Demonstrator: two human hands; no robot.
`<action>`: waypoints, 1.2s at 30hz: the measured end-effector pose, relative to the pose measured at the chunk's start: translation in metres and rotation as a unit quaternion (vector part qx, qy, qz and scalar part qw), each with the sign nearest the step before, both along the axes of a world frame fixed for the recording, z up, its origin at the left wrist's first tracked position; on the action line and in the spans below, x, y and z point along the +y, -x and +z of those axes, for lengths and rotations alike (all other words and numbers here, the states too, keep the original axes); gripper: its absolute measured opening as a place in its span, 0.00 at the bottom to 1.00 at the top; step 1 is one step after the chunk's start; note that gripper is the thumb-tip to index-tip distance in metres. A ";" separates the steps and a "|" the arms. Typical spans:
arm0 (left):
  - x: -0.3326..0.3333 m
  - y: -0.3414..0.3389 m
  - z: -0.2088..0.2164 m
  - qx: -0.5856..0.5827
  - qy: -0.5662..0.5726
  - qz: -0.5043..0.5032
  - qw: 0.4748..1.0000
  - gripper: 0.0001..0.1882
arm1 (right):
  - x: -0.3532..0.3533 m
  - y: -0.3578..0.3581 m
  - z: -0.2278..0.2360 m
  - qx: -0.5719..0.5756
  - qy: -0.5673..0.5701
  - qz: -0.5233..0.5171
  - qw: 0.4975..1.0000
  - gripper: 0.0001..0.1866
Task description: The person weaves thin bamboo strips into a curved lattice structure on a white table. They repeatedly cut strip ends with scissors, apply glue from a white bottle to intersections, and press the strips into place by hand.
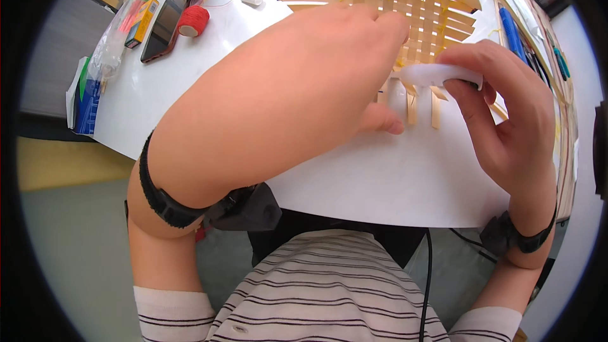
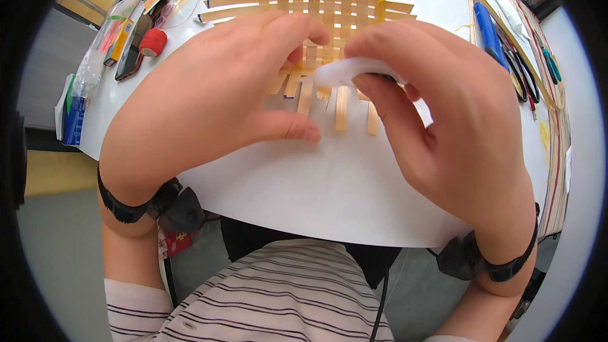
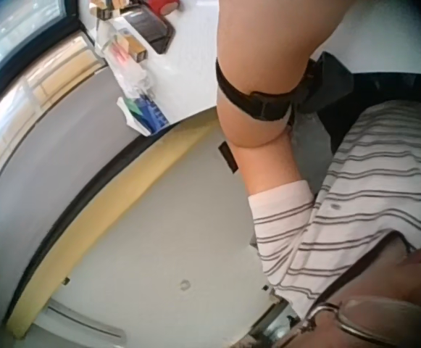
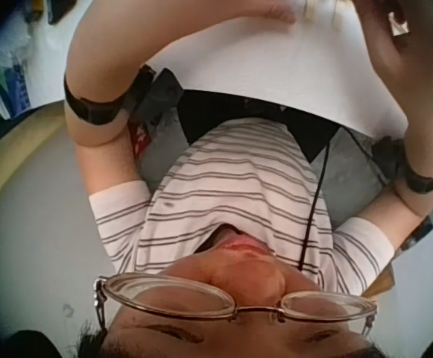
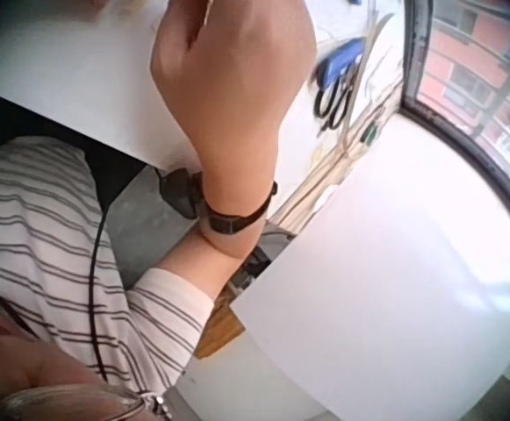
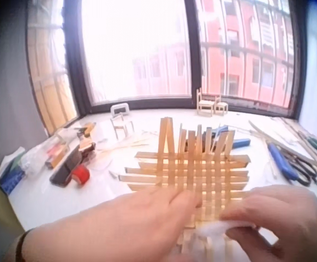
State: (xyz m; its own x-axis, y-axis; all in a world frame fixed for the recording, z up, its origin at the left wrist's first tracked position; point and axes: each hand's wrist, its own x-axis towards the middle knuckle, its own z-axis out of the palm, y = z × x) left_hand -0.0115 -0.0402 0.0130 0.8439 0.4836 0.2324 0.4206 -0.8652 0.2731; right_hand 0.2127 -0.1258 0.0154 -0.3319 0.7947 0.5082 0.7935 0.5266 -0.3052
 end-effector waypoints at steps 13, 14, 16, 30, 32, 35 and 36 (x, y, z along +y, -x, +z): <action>-0.003 0.001 0.001 0.002 0.002 0.004 1.000 0.33 | 0.000 0.005 0.005 -0.075 -0.027 -0.002 0.997 0.13; -0.003 0.000 0.001 0.006 0.006 0.007 1.000 0.34 | 0.001 0.006 0.006 -0.091 -0.035 0.003 0.995 0.13; -0.004 0.000 0.003 0.014 0.011 0.013 1.000 0.34 | 0.003 0.009 0.007 -0.118 -0.051 0.009 0.992 0.14; 0.000 0.000 0.001 0.010 -0.021 -0.007 1.000 0.34 | 0.005 0.011 0.008 -0.168 -0.108 0.044 0.979 0.16; 0.000 0.000 0.000 0.008 -0.024 -0.008 1.000 0.34 | 0.004 0.011 0.007 -0.173 -0.111 0.043 0.978 0.16; -0.002 -0.002 0.000 0.008 -0.042 0.000 0.999 0.34 | 0.003 0.012 0.007 -0.174 -0.104 0.039 0.978 0.15; -0.008 -0.008 0.004 0.017 -0.052 0.012 0.998 0.34 | 0.003 0.012 0.007 -0.176 -0.103 0.038 0.978 0.15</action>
State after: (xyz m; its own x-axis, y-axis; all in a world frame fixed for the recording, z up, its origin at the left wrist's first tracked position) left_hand -0.0037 -0.0481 0.0170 0.8410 0.4778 0.2539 0.4485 -0.8781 0.1667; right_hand 0.2006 -0.1228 0.0229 -0.5701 0.6534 0.4982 0.7862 0.6099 0.0997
